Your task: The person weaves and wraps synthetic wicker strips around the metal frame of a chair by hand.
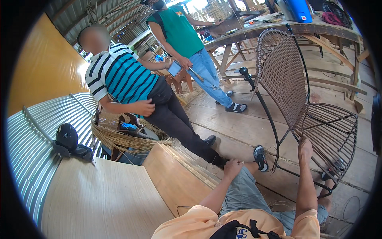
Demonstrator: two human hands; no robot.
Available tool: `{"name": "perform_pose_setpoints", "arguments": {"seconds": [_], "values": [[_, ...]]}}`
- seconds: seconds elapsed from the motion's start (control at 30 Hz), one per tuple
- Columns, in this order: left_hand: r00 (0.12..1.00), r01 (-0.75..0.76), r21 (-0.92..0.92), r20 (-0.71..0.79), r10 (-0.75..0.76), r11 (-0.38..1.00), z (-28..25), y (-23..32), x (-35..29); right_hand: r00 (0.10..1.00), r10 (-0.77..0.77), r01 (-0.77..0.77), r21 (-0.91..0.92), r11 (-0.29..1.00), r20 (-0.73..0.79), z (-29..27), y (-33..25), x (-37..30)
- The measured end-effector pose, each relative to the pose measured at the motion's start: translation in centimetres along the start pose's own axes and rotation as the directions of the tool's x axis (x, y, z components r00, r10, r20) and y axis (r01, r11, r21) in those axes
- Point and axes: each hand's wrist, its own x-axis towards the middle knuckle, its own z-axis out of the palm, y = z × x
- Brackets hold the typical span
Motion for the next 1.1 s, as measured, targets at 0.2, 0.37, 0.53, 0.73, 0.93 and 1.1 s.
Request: {"name": "perform_pose_setpoints", "arguments": {"seconds": [0.2,0.37,0.53,0.73,0.93,1.1], "values": [[1.0,-0.014,0.024,0.004,0.014,1.0,0.2,-0.3,0.1,0.999,-0.019,0.019,-0.01,1.0,-0.037,0.5,0.4,0.0],[0.999,-0.036,-0.016,-0.02,0.036,0.999,0.3,-0.7,0.1,0.998,-0.014,0.014,0.014,1.0,-0.055,0.8,0.4,0.0],[0.999,-0.028,-0.004,-0.025,0.028,1.0,0.1,-0.5,0.1,0.99,-0.05,0.057,0.052,0.997,-0.132,2.2,1.4,0.5],[1.0,-0.005,-0.009,-0.01,0.004,1.0,0.0,-0.3,-0.1,0.987,-0.072,0.075,0.017,0.997,-0.143,1.7,0.9,0.2],[1.0,0.002,-0.012,0.0,-0.002,1.0,0.2,-0.5,-0.1,0.997,-0.018,0.017,-0.008,1.0,-0.075,0.3,0.1,-0.2],[1.0,0.025,-0.005,0.011,-0.025,1.0,-0.2,0.0,-0.2,1.0,-0.009,0.009,0.035,0.999,0.001,0.0,0.1,-0.2]]}}
